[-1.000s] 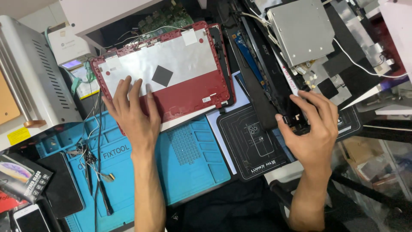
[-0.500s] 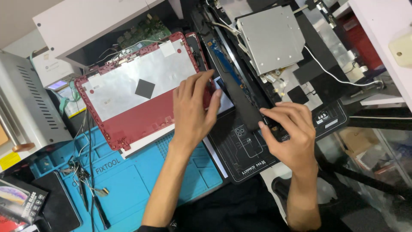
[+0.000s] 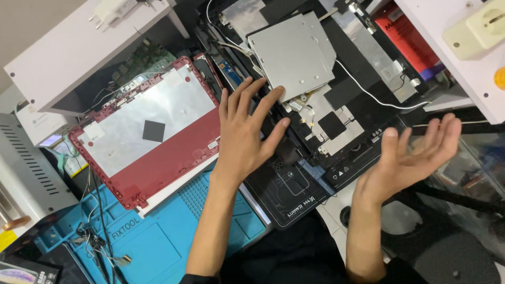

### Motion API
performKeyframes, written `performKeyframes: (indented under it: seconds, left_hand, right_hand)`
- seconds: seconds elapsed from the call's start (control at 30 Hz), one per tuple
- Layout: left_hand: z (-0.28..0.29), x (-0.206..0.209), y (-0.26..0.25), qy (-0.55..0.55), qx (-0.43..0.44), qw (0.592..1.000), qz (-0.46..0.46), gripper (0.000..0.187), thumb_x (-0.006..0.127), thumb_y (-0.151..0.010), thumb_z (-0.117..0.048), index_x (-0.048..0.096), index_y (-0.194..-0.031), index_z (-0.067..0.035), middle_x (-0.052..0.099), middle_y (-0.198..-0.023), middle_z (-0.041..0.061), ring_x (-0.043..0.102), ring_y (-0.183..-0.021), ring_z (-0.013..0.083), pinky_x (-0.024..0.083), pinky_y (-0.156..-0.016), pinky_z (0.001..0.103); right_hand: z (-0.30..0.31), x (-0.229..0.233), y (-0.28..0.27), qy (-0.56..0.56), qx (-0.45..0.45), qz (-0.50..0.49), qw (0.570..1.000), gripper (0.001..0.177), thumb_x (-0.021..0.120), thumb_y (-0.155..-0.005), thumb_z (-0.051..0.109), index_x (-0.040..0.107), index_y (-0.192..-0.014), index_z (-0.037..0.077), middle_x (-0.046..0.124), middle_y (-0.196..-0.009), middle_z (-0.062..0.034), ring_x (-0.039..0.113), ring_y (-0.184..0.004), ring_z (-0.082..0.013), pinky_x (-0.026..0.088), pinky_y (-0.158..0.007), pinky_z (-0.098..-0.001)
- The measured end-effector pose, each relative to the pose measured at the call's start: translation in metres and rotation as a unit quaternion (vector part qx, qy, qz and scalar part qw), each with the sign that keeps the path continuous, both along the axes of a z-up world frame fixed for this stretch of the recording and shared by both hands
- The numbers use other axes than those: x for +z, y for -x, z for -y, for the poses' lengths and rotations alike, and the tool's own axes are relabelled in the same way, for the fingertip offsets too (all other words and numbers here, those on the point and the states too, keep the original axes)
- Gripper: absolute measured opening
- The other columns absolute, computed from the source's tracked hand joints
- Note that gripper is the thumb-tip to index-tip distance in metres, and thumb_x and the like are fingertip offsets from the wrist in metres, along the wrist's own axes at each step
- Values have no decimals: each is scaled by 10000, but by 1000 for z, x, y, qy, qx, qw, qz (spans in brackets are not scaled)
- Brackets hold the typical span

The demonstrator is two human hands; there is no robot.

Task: The person removes a laptop screen from its red casing, detaches a ribbon cable, and places the screen aside. They then peel off a protective film from the back of the casing and handle the laptop's internal components, including the motherboard and battery.

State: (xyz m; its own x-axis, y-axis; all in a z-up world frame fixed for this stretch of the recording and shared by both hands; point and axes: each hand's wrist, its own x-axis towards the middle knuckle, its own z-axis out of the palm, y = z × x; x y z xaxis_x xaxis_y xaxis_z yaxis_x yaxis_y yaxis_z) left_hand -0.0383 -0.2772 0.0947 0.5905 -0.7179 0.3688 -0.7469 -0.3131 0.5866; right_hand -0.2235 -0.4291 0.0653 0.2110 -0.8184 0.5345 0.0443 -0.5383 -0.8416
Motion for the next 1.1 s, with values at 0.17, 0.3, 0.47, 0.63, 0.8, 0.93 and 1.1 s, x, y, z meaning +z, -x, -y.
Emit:
performKeyframes:
  seconds: [0.17, 0.3, 0.47, 0.63, 0.8, 0.93, 1.1]
  left_hand:
    - [0, 1, -2, 20, -26, 999, -13, 467, 746, -963, -326, 620, -1390, -188, 464, -1552, 121, 379, -1517, 365, 248, -1278, 606]
    - [-3, 1, -3, 27, -32, 999, -30, 461, 761, -938, -303, 641, -1366, -181, 451, -1583, 125, 383, -1530, 358, 260, -1273, 604]
    - [-3, 1, -3, 36, -48, 997, -45, 433, 722, -953, -235, 644, -1376, -184, 465, -1575, 121, 390, -1520, 360, 261, -1276, 601]
    - [-9, -3, -8, 32, -66, 997, -36, 409, 645, -1000, -97, 661, -1395, -202, 502, -1587, 69, 414, -1531, 333, 268, -1297, 569]
    - [-7, -11, -4, 108, 90, 979, -147, 275, 649, -1036, -100, 604, -1307, -109, 589, -1362, 103, 644, -1243, 294, 545, -1041, 408]
    - [-12, -26, 1, 112, 200, 958, -170, 286, 644, -1001, -92, 578, -1277, -59, 606, -1219, 158, 660, -1013, 283, 563, -844, 387]
    - [-9, -57, 24, 116, 166, 924, -324, 538, 618, -989, -96, 448, -1493, -14, 715, -1037, 135, 722, -879, 203, 595, -783, 336]
  right_hand:
    - [22, -20, 2, -239, 66, 134, 960, 656, 664, -951, -116, 406, -1550, -48, 478, -1539, -202, 467, -1225, -187, 401, -1024, -263]
    - [17, -12, 2, -274, 118, 178, 938, 642, 628, -984, -157, 422, -1586, -73, 507, -1532, -224, 603, -1310, -201, 508, -1132, -295]
    - [34, -37, 7, -301, 119, 220, 920, 667, 649, -968, -165, 419, -1585, -56, 518, -1488, -185, 596, -1190, -191, 514, -1063, -300]
    - [45, -54, -1, -297, 117, 203, 926, 712, 679, -936, -158, 386, -1568, -10, 512, -1454, -168, 580, -1205, -208, 512, -1099, -332]
    - [55, -73, 3, -273, 126, 186, 935, 664, 660, -958, -135, 408, -1564, -40, 504, -1518, -172, 519, -1392, -253, 465, -1185, -347]
    - [56, -74, 2, -269, 126, 187, 936, 658, 652, -958, -126, 405, -1561, -41, 500, -1520, -168, 509, -1403, -261, 457, -1198, -348]
    - [37, -43, -12, -318, 116, 184, 923, 680, 667, -972, -93, 376, -1574, 32, 493, -1475, -136, 527, -1341, -253, 486, -1156, -354]
